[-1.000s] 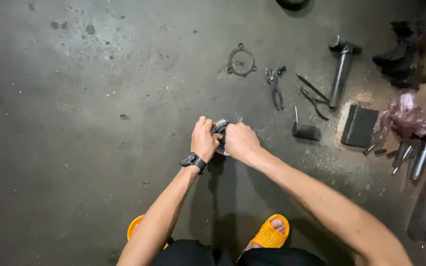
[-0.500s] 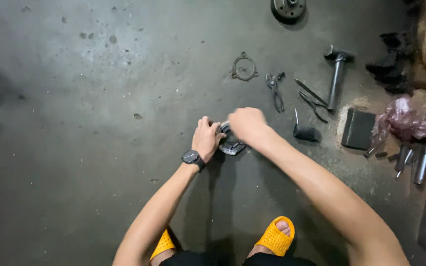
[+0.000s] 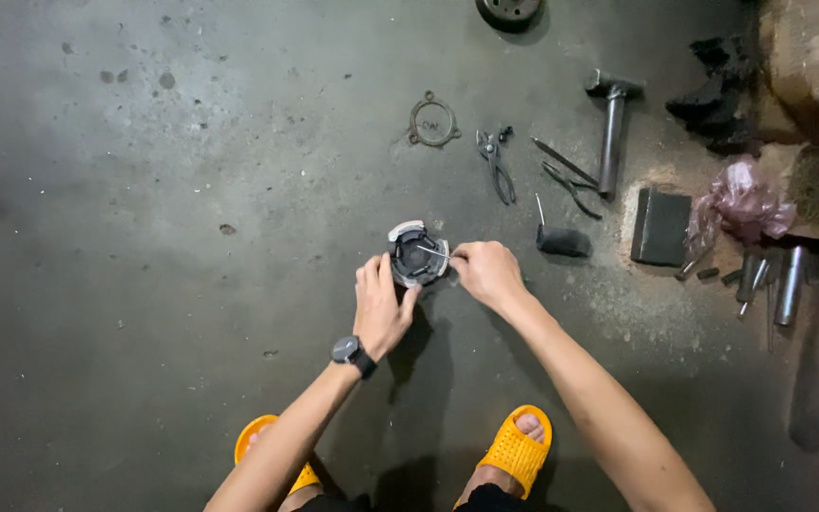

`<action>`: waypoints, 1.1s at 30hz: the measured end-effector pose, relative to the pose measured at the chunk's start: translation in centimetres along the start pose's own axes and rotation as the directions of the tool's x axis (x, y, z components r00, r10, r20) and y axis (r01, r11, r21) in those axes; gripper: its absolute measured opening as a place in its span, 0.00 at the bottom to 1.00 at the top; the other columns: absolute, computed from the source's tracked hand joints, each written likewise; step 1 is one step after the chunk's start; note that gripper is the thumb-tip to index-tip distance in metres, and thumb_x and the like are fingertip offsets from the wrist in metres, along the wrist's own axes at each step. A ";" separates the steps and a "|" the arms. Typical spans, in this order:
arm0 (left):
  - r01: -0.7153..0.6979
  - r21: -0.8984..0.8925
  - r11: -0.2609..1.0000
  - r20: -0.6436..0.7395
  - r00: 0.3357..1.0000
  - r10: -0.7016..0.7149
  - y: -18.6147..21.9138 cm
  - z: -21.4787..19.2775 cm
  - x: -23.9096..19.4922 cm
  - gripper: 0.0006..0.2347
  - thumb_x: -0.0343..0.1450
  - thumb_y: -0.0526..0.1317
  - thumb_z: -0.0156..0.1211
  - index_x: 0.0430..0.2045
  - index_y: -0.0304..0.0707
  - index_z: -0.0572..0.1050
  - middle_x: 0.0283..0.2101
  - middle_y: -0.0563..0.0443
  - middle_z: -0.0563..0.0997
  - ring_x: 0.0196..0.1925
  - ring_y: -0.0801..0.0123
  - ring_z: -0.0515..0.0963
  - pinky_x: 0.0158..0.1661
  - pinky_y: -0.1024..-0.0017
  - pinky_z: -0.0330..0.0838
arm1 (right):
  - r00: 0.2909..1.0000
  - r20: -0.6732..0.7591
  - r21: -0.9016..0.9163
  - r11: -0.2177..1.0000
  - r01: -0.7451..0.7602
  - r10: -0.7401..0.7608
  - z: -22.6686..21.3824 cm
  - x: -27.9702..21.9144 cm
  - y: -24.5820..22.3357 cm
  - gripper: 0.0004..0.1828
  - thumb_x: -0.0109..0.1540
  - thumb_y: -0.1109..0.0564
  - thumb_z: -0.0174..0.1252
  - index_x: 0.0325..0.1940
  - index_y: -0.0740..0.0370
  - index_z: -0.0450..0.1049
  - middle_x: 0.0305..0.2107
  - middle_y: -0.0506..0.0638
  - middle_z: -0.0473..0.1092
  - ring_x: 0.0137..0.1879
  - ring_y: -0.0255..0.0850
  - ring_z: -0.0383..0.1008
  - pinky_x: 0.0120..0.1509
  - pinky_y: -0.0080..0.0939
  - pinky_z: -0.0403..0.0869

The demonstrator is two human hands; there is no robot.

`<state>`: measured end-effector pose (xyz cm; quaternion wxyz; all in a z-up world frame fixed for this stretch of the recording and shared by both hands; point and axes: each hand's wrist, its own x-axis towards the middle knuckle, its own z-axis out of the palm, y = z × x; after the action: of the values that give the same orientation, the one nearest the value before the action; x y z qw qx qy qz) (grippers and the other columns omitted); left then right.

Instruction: The person holds a small metal part against a spinning bench grinder, producing sparks, then carries parts across the workshop and sits on the floor. They fit clutch shoes into the clutch hub and use pliers to hook springs onto the shoes, assembling the clutch assembly on the floor.

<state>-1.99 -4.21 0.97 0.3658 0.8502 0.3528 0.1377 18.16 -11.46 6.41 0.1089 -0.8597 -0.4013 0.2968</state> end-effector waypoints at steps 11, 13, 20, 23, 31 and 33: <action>-0.010 -0.222 0.975 -0.038 0.999 0.002 -1.6 -0.8 4.4 0.30 0.64 0.33 0.68 0.60 0.18 0.61 0.57 0.27 0.65 0.59 0.37 0.67 0.58 0.55 0.67 | 0.991 0.095 -0.201 0.973 0.113 -0.096 1.2 2.6 -2.2 0.11 0.61 0.52 0.60 0.41 0.56 0.84 0.30 0.64 0.77 0.39 0.61 0.79 0.48 0.58 0.76; 0.020 -0.229 0.973 0.030 0.999 -0.014 -2.1 -0.5 5.8 0.29 0.63 0.32 0.69 0.58 0.21 0.64 0.55 0.29 0.66 0.58 0.39 0.68 0.57 0.56 0.67 | 0.988 0.101 -0.201 0.971 0.132 -0.114 1.0 2.6 -2.7 0.12 0.60 0.51 0.60 0.41 0.56 0.84 0.30 0.64 0.77 0.39 0.60 0.79 0.48 0.58 0.76; 0.073 -0.272 0.960 0.095 0.994 -0.048 -3.0 0.3 5.6 0.26 0.58 0.31 0.71 0.52 0.30 0.73 0.49 0.37 0.71 0.54 0.45 0.71 0.54 0.58 0.70 | 1.000 -0.005 0.173 0.985 0.001 0.000 4.1 1.0 0.3 0.10 0.56 0.55 0.66 0.39 0.60 0.85 0.29 0.59 0.79 0.37 0.49 0.82 0.44 0.47 0.78; 0.070 -0.287 0.955 0.062 0.997 -0.054 -3.1 0.4 5.6 0.25 0.58 0.31 0.71 0.52 0.30 0.73 0.48 0.37 0.71 0.53 0.45 0.72 0.53 0.58 0.71 | 0.974 0.122 0.435 0.871 -0.226 0.192 5.0 0.1 -0.2 0.10 0.55 0.58 0.68 0.40 0.61 0.84 0.27 0.51 0.81 0.30 0.37 0.79 0.36 0.38 0.77; 0.111 -0.288 0.951 0.065 0.993 -0.096 -2.8 -0.2 6.1 0.23 0.57 0.32 0.73 0.48 0.30 0.76 0.44 0.39 0.72 0.47 0.47 0.76 0.48 0.58 0.74 | 0.938 0.192 0.723 0.605 -0.333 0.287 9.8 -0.8 1.5 0.09 0.62 0.60 0.63 0.41 0.69 0.81 0.25 0.49 0.77 0.24 0.31 0.69 0.28 0.32 0.69; 0.127 -0.290 0.949 0.070 0.991 -0.111 -2.6 -0.4 6.1 0.23 0.58 0.33 0.74 0.47 0.30 0.77 0.42 0.39 0.72 0.45 0.48 0.77 0.47 0.58 0.74 | 0.939 0.190 0.743 0.583 -0.329 0.287 9.7 -0.9 1.2 0.09 0.62 0.61 0.62 0.41 0.70 0.81 0.25 0.50 0.78 0.24 0.31 0.69 0.28 0.32 0.68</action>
<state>0.93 1.53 -0.76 0.5048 0.7669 0.3692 0.1437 12.64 -13.40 -1.48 0.3989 -0.7806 -0.0850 0.4736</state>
